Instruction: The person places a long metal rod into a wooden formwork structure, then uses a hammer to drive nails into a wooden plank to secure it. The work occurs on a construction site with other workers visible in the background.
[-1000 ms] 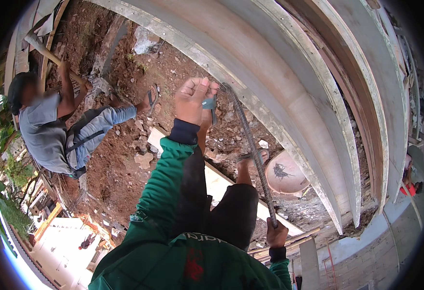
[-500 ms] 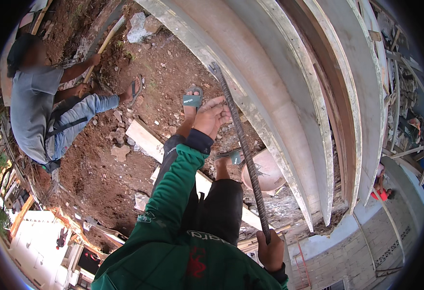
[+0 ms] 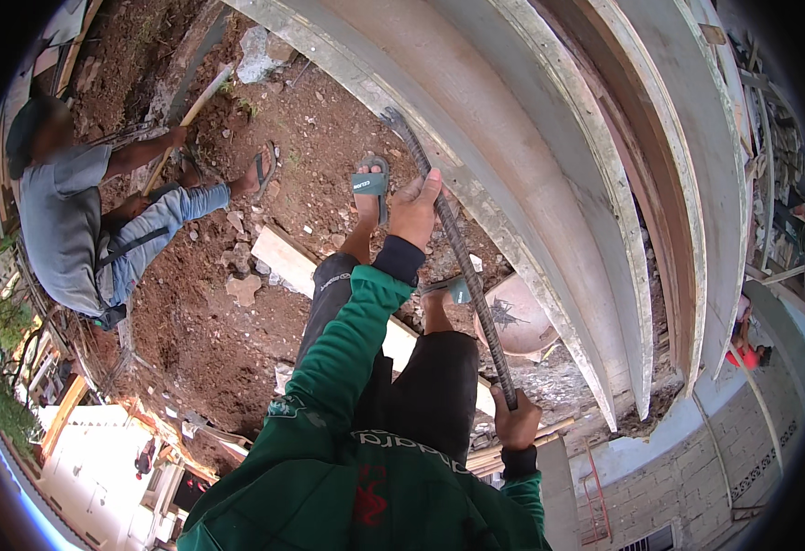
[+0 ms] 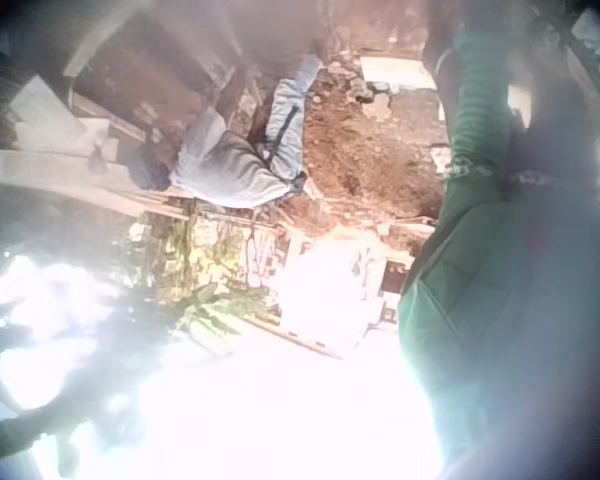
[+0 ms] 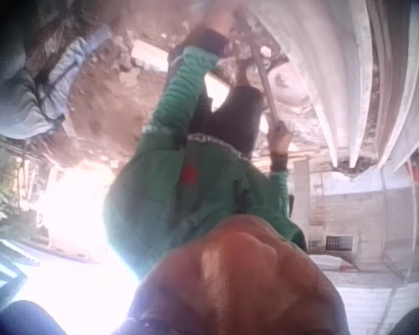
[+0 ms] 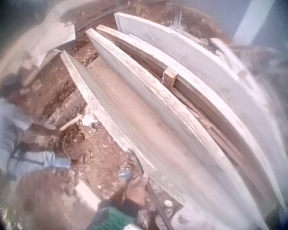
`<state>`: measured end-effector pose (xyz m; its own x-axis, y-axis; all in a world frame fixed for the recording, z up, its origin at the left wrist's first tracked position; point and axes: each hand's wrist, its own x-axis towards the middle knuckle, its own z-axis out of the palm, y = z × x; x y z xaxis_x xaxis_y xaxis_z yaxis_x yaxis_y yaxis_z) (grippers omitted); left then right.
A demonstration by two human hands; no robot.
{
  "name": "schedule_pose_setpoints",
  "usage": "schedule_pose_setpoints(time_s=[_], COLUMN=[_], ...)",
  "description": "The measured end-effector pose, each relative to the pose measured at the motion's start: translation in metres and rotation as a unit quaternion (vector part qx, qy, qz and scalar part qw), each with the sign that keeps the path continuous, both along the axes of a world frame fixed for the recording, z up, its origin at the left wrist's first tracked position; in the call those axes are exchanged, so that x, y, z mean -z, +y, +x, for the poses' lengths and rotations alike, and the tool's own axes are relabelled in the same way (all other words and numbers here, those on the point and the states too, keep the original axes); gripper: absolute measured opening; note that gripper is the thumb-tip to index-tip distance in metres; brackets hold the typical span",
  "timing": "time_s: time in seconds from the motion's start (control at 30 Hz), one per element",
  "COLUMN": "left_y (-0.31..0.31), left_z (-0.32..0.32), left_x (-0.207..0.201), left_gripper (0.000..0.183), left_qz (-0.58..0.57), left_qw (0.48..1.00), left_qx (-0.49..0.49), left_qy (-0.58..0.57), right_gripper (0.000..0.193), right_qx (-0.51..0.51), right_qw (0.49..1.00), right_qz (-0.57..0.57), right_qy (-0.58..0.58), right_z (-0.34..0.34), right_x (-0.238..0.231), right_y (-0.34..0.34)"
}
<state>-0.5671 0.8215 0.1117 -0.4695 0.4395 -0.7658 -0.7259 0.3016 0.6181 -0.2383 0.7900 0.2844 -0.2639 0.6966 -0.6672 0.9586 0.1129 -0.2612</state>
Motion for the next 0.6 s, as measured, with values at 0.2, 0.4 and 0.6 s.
schedule_pose_setpoints(time_s=[0.2, 0.4, 0.6], left_y=[0.0, -0.018, 0.003], left_z=[0.002, -0.063, -0.137], left_x=[0.022, 0.003, 0.007], left_gripper=[0.038, 0.039, 0.031], left_qz=[-0.049, -0.025, -0.043], left_qw=[0.989, 0.996, 0.993], left_qx=[0.061, -0.088, -0.011], left_qy=[0.124, 0.022, -0.107], right_gripper=[0.036, 0.019, 0.014], right_qx=[-0.062, -0.023, -0.016], right_qw=[0.996, 0.992, 0.991], right_qz=[0.059, 0.061, 0.033], right_qy=[0.036, 0.112, 0.126], right_z=[0.05, 0.073, 0.077], right_x=[0.107, 0.21, 0.274], right_y=[0.026, 0.016, 0.024])
